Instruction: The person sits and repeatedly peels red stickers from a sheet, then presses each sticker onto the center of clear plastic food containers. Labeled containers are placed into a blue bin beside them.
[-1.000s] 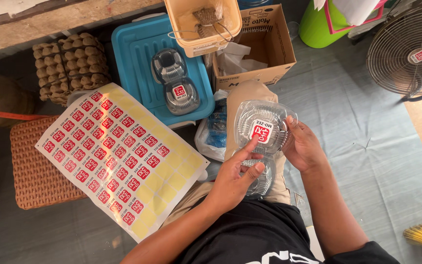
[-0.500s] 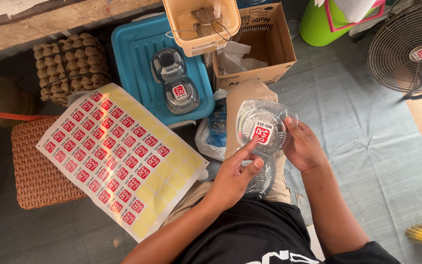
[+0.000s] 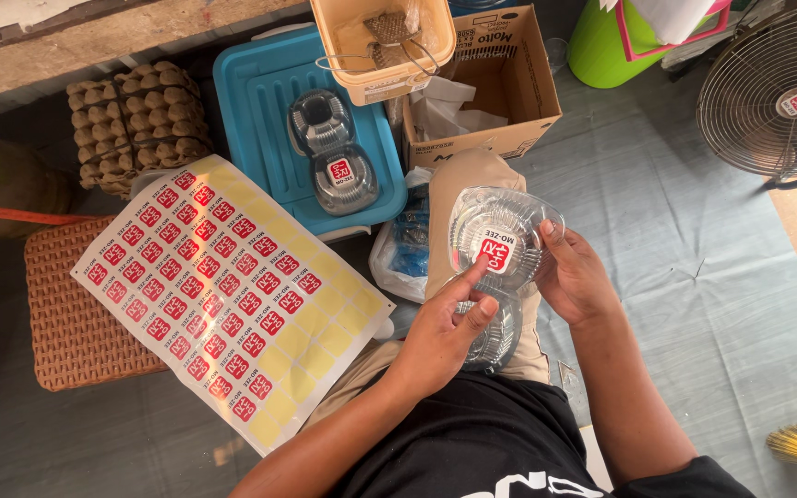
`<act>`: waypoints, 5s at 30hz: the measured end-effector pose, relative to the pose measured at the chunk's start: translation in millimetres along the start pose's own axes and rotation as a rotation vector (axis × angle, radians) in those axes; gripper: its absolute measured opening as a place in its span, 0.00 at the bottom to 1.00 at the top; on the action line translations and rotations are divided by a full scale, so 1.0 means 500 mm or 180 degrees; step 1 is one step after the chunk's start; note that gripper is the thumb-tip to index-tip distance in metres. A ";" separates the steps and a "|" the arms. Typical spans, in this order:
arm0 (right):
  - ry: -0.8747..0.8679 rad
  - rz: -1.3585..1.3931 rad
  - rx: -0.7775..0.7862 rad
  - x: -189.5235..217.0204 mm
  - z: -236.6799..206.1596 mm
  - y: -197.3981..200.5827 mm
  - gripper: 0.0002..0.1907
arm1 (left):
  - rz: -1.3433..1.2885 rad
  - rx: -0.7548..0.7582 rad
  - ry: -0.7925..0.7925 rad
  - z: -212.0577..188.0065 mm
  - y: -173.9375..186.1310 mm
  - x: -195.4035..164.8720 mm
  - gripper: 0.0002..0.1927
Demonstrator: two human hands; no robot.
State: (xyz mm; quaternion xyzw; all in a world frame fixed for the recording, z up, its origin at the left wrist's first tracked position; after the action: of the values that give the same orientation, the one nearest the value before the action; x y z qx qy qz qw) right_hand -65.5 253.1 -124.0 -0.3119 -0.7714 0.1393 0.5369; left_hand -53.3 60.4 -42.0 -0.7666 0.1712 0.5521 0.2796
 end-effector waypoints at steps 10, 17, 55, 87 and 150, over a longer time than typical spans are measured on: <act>0.0025 -0.0017 0.0079 0.000 -0.003 -0.001 0.18 | 0.0234 -0.0032 -0.0272 -0.007 0.003 -0.044 0.41; 0.0056 -0.0066 0.0166 0.009 -0.008 -0.025 0.18 | 0.0434 -0.0033 -0.0291 -0.011 0.004 -0.054 0.42; -0.0192 0.0215 -0.0101 -0.037 0.033 0.031 0.20 | 0.4706 -0.0031 -0.1865 0.071 -0.009 -0.020 0.56; -0.0108 0.0227 0.0217 -0.027 0.027 0.024 0.21 | 0.2245 -0.0783 -0.0415 0.074 0.134 0.065 0.47; 0.0169 -0.0281 0.0012 0.016 0.018 0.007 0.18 | -0.0942 -0.1114 -0.0586 0.002 0.448 -0.025 0.07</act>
State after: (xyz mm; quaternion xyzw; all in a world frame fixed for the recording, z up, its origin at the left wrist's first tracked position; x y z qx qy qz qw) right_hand -74.4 262.0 -123.4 -0.2801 -0.7696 0.1086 0.5634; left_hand -186.2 -115.6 -84.1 -0.7666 -0.0674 0.5938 0.2348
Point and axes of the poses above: each hand's wrist, its own z-axis towards the middle knuckle, its own y-axis out of the back of the hand, x = y × z, the point moved 10 cm from there along z, towards the middle knuckle, and after that the axes turned 2 degrees about x, right-handed, at the moved point
